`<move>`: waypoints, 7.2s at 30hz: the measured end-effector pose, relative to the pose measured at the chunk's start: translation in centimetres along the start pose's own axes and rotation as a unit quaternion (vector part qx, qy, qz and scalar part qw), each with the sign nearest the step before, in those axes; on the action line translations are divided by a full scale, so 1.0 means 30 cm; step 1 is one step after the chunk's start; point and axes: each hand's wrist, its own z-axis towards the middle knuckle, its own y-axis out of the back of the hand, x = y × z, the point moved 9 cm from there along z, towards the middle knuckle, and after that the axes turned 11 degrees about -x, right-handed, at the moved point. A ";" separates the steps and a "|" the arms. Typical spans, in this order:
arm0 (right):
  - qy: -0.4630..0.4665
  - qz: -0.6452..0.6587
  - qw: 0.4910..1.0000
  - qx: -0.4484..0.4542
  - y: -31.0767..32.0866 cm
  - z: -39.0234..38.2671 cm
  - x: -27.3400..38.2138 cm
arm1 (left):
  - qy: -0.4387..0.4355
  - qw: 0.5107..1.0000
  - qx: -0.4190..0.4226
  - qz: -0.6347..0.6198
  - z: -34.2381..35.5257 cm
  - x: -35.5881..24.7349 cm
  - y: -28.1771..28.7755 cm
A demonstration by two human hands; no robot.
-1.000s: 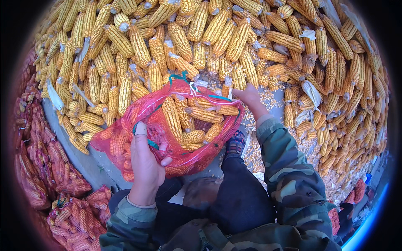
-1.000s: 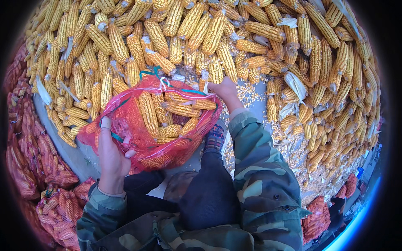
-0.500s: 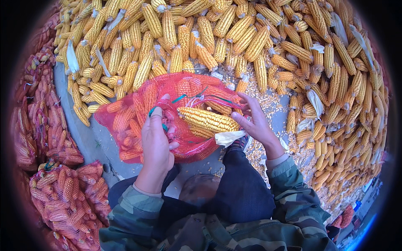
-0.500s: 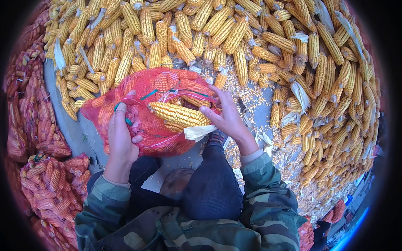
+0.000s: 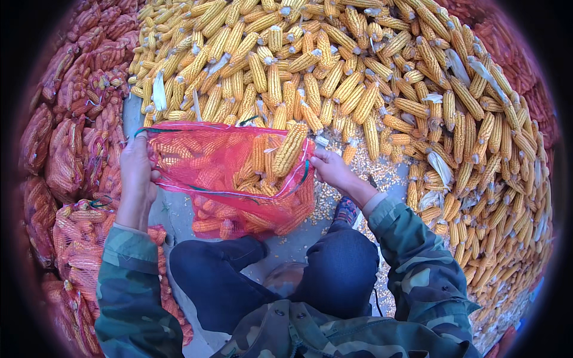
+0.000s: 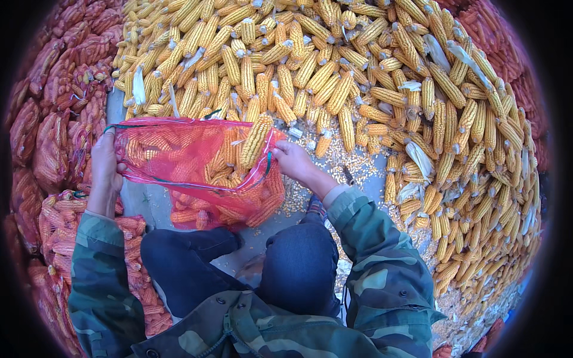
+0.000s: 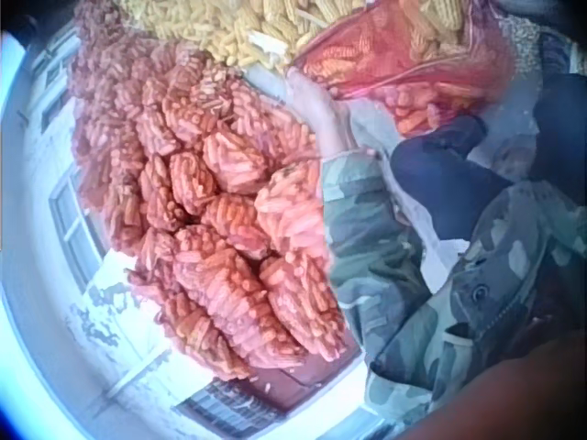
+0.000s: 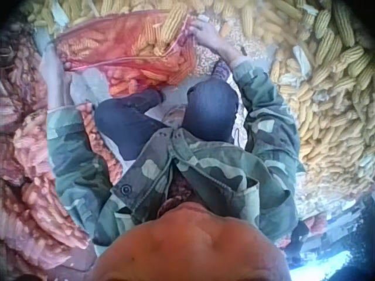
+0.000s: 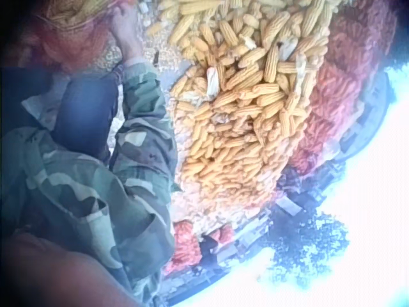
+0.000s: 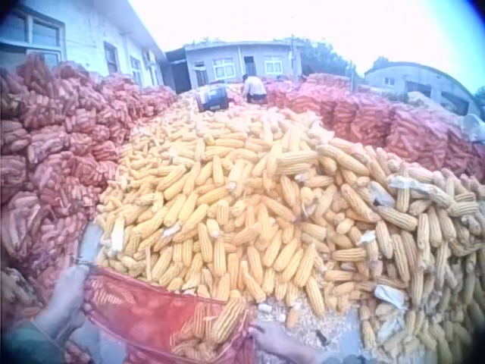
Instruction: The person sits on the ground and ties a red mesh bag filled with corn cobs using a green string. They then place the tied bag on a pile of similar bags, open an empty red mesh bag, and fill it with corn cobs from a large pile on the ground.
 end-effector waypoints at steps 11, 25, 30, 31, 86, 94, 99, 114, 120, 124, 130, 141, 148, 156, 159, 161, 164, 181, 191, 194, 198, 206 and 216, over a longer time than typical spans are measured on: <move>0.096 0.385 0.913 0.091 -0.013 -0.229 0.694 | -0.111 0.985 -0.115 -0.065 -0.030 -0.599 0.422; -0.211 0.300 0.893 -0.262 0.412 -0.146 -0.376 | 0.262 0.950 0.132 -0.106 -0.367 0.128 -0.389; 0.062 -0.272 0.859 -0.430 0.576 -0.060 -0.092 | 0.330 0.925 0.170 -0.077 -0.354 0.322 -0.573; 0.138 -0.252 0.862 -0.418 0.540 -0.034 -0.016 | 0.357 0.918 0.158 -0.073 -0.355 0.368 -0.592; -0.227 0.220 0.948 0.036 0.175 0.230 -0.367 | 0.400 0.803 0.435 0.076 -0.465 0.582 -0.794; -0.082 -0.271 0.959 -0.002 -0.041 0.245 -0.484 | 0.459 0.823 0.330 -0.064 -0.373 0.605 -0.822; -0.085 -0.254 0.948 -0.174 0.296 0.275 -0.427 | 0.425 0.831 0.348 -0.090 -0.356 0.632 -0.847; 0.073 -0.003 0.887 -0.457 0.681 0.461 -0.236 | 0.251 0.869 0.427 0.026 -0.329 0.583 -0.882; 0.052 -0.068 0.993 -0.080 0.077 0.197 -0.171 | 0.399 0.822 0.404 -0.045 -0.336 0.523 -0.872; 0.080 -0.129 0.985 -0.088 0.097 0.289 -0.124 | 0.428 0.794 0.412 -0.129 -0.335 0.448 -0.866; -0.083 -0.231 0.846 -0.473 0.602 0.696 -0.222 | 0.477 0.769 0.423 -0.051 -0.386 0.510 -0.843; -0.175 -0.247 0.888 -0.347 0.615 0.730 -0.238 | 0.409 0.832 0.375 0.009 -0.378 0.550 -0.851; -0.084 0.255 0.960 -0.083 0.384 0.241 -0.236 | 0.443 0.845 0.301 0.014 -0.362 0.598 -0.804; -0.100 0.032 0.994 0.033 0.110 0.220 -0.286 | 0.375 0.878 0.287 -0.077 -0.355 0.530 -0.800; -0.001 -0.350 0.877 -0.329 0.338 0.472 -0.226 | 0.331 0.886 0.310 -0.099 -0.353 0.490 -0.803; -0.080 -0.416 0.834 -0.354 0.353 0.588 -0.267 | 0.346 0.879 0.316 -0.090 -0.358 0.496 -0.803; -0.189 -0.420 0.832 -0.309 0.364 0.686 -0.344 | 0.360 0.872 0.320 -0.087 -0.349 0.506 -0.810; -0.159 0.134 0.969 -0.133 0.378 0.269 -0.268 | 0.418 0.858 0.286 -0.087 -0.347 0.546 -0.792; 0.022 -0.405 0.802 -0.439 0.523 0.176 -0.297 | 0.440 0.703 0.425 -0.362 -0.383 0.454 -0.842; -0.146 -0.496 0.748 -0.416 0.677 0.219 -0.538 | 0.370 0.876 0.271 -0.148 -0.329 0.524 -0.765; -0.128 -0.434 0.803 -0.388 0.666 0.270 -0.648 | 0.367 0.884 0.276 -0.086 -0.347 0.500 -0.789; -0.116 0.159 0.980 0.015 0.146 0.136 -0.319 | 0.371 0.894 0.226 -0.110 -0.291 0.499 -0.787; -0.011 -0.384 0.913 -0.141 0.141 0.668 -0.390 | 0.355 0.912 0.173 -0.109 -0.245 0.498 -0.769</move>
